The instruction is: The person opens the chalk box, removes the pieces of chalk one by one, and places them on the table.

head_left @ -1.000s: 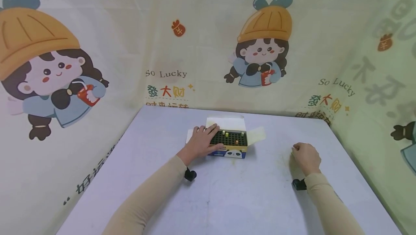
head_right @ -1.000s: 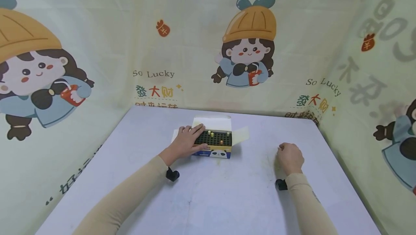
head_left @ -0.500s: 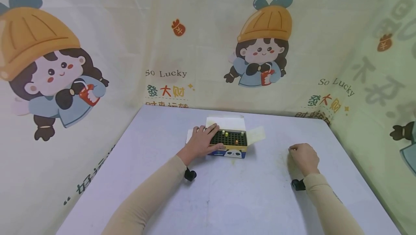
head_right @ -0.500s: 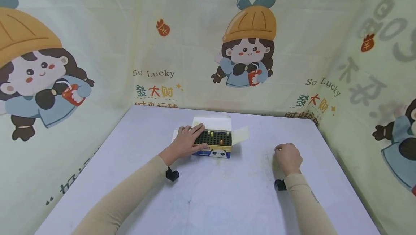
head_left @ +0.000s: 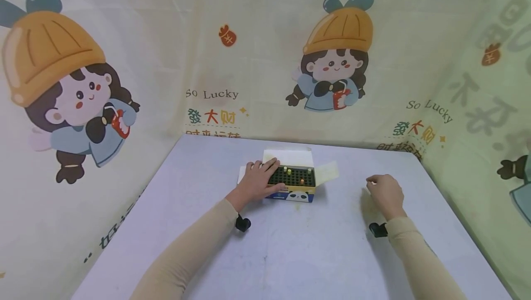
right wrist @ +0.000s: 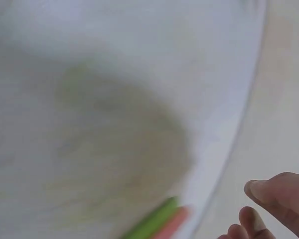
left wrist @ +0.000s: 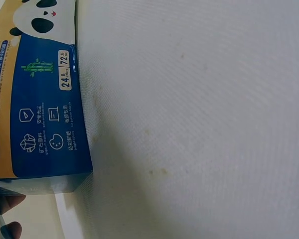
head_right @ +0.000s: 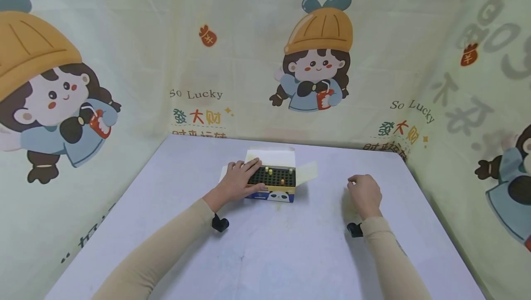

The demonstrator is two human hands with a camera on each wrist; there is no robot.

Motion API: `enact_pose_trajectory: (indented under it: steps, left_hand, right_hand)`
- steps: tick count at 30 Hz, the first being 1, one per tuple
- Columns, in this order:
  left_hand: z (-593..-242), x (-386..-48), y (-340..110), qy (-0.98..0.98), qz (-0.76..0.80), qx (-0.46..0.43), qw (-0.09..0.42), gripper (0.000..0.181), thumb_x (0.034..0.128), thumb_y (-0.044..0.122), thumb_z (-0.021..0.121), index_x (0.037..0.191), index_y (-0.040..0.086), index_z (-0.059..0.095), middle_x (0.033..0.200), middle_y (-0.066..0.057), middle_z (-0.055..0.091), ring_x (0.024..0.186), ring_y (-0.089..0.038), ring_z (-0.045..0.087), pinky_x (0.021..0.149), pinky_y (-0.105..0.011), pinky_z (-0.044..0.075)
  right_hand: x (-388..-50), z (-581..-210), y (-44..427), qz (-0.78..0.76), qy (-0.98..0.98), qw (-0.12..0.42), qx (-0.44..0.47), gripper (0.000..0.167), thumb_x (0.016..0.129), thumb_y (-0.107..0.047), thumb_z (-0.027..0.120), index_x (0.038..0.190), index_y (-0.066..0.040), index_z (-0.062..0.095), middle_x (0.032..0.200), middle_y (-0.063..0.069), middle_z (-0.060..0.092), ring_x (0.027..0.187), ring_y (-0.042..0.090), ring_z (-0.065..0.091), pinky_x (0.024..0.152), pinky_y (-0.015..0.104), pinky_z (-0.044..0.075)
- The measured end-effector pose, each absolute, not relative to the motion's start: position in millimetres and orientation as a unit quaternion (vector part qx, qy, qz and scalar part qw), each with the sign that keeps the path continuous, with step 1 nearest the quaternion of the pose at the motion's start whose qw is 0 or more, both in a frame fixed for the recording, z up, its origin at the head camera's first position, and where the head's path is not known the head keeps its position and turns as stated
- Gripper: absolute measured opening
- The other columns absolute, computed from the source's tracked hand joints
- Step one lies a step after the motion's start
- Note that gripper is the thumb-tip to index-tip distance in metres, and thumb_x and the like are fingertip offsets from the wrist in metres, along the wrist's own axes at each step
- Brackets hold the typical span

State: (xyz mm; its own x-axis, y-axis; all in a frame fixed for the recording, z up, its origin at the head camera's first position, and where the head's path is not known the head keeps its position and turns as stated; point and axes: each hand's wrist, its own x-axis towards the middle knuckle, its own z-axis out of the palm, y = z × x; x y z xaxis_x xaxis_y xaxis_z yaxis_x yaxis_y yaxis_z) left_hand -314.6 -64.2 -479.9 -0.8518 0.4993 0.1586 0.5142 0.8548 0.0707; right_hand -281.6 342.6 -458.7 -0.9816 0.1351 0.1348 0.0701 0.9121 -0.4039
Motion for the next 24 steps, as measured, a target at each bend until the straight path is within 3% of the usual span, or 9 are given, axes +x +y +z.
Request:
enact_pose_trajectory:
  steps: [5, 12, 18, 24]
  left_hand:
    - [-480.7, -314.6, -64.6, -0.961, -0.054, -0.263, 0.065, 0.087, 0.0991, 0.076, 0.039, 0.167, 0.024, 0.023, 0.172, 0.001, 0.026, 0.142, -0.042, 0.042, 0.111, -0.063, 0.034]
    - [-482.4, -315.3, -65.6, -0.962, -0.051, -0.26, 0.064, 0.089, 0.0983, 0.078, 0.036, 0.168, 0.025, 0.021, 0.173, 0.002, 0.024, 0.143, -0.041, 0.042, 0.112, -0.063, 0.033]
    - [-480.8, -314.6, -65.9, -0.963, -0.053, -0.259, 0.059, 0.089, 0.0984, 0.078, 0.035, 0.168, 0.025, 0.02, 0.173, 0.002, 0.023, 0.144, -0.041, 0.041, 0.112, -0.063, 0.032]
    - [-479.8, -313.6, -65.0, -0.964, -0.057, -0.257, 0.046, 0.089, 0.0986, 0.078, 0.035, 0.168, 0.025, 0.019, 0.173, 0.003, 0.021, 0.146, -0.041, 0.038, 0.114, -0.064, 0.03]
  right_hand:
    - [-284.9, -432.4, 316.0, 0.215, -0.965, 0.151, -0.02, 0.029, 0.098, -0.014, 0.059, 0.111, 0.003, 0.077, 0.112, 0.031, 0.067, 0.102, 0.05, 0.064, 0.076, 0.06, 0.051]
    - [-285.1, -403.5, 275.5, 0.24, -0.948, 0.208, 0.005, 0.024, 0.099, -0.013, 0.062, 0.11, 0.002, 0.078, 0.114, 0.028, 0.067, 0.09, 0.04, 0.071, 0.072, 0.055, 0.054]
    - [-284.3, -391.7, 246.1, 0.273, -0.935, 0.223, 0.031, 0.021, 0.097, -0.011, 0.064, 0.107, 0.0, 0.079, 0.111, 0.024, 0.069, 0.088, 0.036, 0.073, 0.07, 0.05, 0.055]
    - [-284.9, -391.1, 222.1, 0.279, -0.939, 0.196, 0.046, 0.021, 0.098, -0.012, 0.065, 0.107, 0.0, 0.08, 0.107, 0.02, 0.071, 0.09, 0.034, 0.072, 0.069, 0.045, 0.058]
